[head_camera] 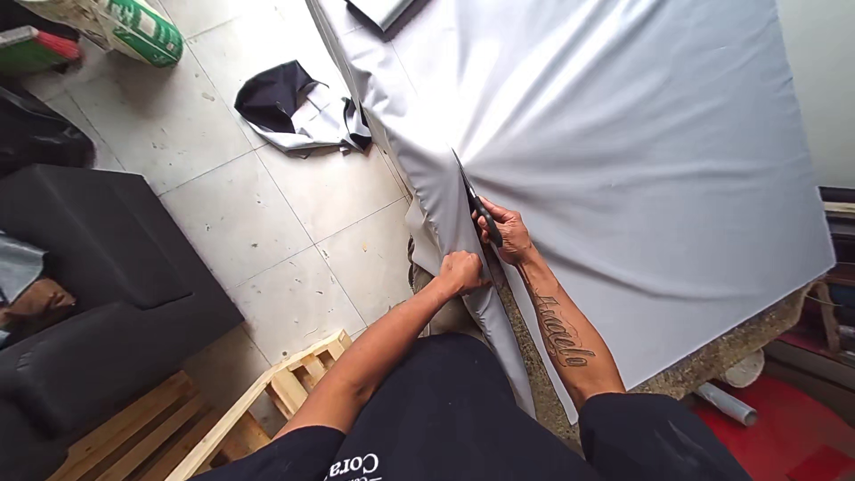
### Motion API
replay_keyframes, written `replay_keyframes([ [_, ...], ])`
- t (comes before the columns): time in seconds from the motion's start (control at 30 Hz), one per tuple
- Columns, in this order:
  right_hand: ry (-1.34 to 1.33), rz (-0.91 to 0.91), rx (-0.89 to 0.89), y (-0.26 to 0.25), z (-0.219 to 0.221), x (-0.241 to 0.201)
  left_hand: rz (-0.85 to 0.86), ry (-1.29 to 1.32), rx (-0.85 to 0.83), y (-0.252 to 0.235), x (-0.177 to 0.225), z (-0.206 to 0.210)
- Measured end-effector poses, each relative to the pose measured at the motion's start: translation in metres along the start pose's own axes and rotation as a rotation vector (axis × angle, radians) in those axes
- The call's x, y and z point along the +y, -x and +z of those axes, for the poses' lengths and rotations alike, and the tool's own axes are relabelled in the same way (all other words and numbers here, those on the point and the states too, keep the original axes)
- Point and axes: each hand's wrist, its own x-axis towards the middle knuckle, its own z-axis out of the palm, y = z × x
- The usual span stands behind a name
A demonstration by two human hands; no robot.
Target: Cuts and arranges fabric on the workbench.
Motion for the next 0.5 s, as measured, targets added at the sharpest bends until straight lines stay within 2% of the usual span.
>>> replay_keyframes([
  [0.17,-0.012,-0.029,-0.034,-0.028,0.004,-0.005,-0.014,0.018,-0.045,-0.003,0.001,-0.007],
  [0.5,-0.082,-0.044,-0.033,-0.102,0.041,-0.042,-0.022,0.043,-0.201,-0.006,0.003,-0.019],
])
